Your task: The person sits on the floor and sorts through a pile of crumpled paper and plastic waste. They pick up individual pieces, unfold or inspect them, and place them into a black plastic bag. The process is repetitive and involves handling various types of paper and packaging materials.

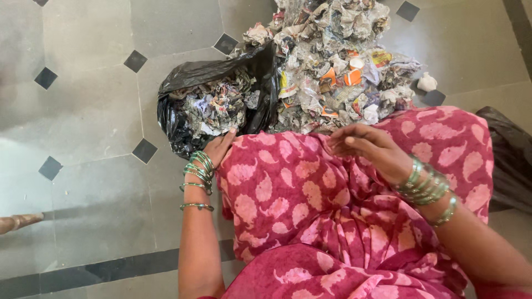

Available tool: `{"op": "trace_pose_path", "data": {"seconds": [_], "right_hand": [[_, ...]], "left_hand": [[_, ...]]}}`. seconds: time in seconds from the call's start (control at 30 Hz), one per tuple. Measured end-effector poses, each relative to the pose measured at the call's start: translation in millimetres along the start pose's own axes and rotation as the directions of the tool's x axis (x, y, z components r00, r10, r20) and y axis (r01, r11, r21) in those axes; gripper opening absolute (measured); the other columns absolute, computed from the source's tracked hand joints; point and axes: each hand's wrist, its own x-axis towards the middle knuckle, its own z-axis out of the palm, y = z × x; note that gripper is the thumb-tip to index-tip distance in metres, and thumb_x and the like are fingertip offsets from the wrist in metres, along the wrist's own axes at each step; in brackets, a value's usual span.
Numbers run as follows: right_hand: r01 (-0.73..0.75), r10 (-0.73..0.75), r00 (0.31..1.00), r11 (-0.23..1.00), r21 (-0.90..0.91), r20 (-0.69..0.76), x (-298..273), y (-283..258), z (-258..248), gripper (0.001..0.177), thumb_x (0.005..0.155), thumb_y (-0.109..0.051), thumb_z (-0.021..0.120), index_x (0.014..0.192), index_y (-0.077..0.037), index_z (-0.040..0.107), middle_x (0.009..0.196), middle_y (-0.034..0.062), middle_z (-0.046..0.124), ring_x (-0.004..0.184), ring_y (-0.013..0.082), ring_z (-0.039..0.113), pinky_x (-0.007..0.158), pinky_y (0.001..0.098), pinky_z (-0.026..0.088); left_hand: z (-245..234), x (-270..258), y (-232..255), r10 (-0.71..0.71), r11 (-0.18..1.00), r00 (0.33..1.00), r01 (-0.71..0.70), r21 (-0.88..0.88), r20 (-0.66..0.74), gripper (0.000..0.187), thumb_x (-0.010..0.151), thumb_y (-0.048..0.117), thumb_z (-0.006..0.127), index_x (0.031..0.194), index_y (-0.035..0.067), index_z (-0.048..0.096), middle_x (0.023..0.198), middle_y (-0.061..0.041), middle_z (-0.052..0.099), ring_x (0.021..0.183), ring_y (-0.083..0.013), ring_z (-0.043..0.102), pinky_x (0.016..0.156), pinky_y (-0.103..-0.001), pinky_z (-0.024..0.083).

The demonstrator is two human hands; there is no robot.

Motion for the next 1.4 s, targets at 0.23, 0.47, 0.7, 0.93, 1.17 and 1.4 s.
{"op": "trace_pose_path", "data": {"seconds": [0.23, 0.47, 0.7, 0.93, 1.17, 1.4], "right_hand": [[0.071, -0.077, 0.997, 0.980, -0.188, -0.028, -58, -68, -13, 0.032, 0.103, -0.013, 0.050, 0.129, 0.002, 0.061, 0.124, 0.0118, 0.070, 0.114, 0.0209, 0.068, 0.099, 0.0374, 0.057], [0.264, -0.240, 0.953, 0.958, -0.116, 0.187, -13, -49, 2, 0.031, 0.105, -0.017, 0.050, 0.132, -0.003, 0.060, 0.124, 0.0106, 0.071, 0.110, 0.0141, 0.071, 0.097, 0.0282, 0.062], [0.280, -0.313, 0.937, 0.408, -0.869, 0.155, 60, 48, 15, 0.028, 0.097, -0.017, 0.063, 0.123, -0.008, 0.065, 0.112, 0.0096, 0.069, 0.094, 0.0238, 0.068, 0.081, 0.0382, 0.058], [0.292, -0.287, 0.947, 0.568, -0.769, 0.147, 63, 105, -3, 0.022, 0.095, -0.010, 0.062, 0.116, -0.009, 0.067, 0.107, 0.0130, 0.068, 0.101, 0.0336, 0.067, 0.087, 0.0418, 0.055], [0.356, -0.345, 0.922, 0.574, -0.737, 0.176, 65, 121, -7, 0.025, 0.091, -0.007, 0.063, 0.116, -0.008, 0.067, 0.108, 0.0134, 0.067, 0.103, 0.0345, 0.066, 0.087, 0.0423, 0.053], [0.313, -0.295, 0.942, 0.610, -0.728, 0.159, 72, 123, -10, 0.024, 0.091, -0.008, 0.064, 0.114, -0.010, 0.069, 0.105, 0.0117, 0.067, 0.100, 0.0326, 0.067, 0.085, 0.0422, 0.054]], "left_hand": [[-1, -12, 5, 0.091, 0.995, 0.996, -0.090, -0.039, 0.019, 0.085, 0.097, 0.072, 0.023, 0.124, 0.006, 0.071, 0.127, -0.024, 0.069, 0.121, -0.0384, 0.062, 0.109, -0.040, 0.041], [-11, -14, 24, 0.254, 0.965, 0.967, -0.252, -0.075, 0.011, 0.045, 0.104, 0.044, 0.040, 0.127, 0.015, 0.065, 0.117, -0.011, 0.074, 0.110, -0.0265, 0.070, 0.098, -0.036, 0.051], [5, 5, 30, 0.319, 0.943, 0.948, -0.317, 0.099, -0.003, 0.033, 0.100, 0.020, 0.045, 0.129, 0.018, 0.061, 0.117, -0.014, 0.073, 0.108, -0.0310, 0.070, 0.093, -0.040, 0.053], [1, 39, 58, 0.183, 0.951, 0.972, -0.138, 0.276, -0.145, 0.030, 0.101, 0.017, 0.049, 0.127, 0.017, 0.062, 0.107, -0.017, 0.075, 0.103, -0.0358, 0.070, 0.095, -0.045, 0.054], [-26, 142, 72, 0.292, 0.866, 0.872, -0.068, 0.495, -0.392, 0.025, 0.097, 0.014, 0.055, 0.117, 0.017, 0.069, 0.118, -0.019, 0.068, 0.113, -0.0406, 0.063, 0.102, -0.051, 0.049], [-63, 195, 66, 0.134, 0.918, 0.849, 0.089, 0.388, -0.511, 0.057, 0.098, 0.017, 0.063, 0.150, 0.012, 0.042, 0.155, -0.027, 0.038, 0.124, -0.0524, 0.051, 0.106, -0.053, 0.046]]}}
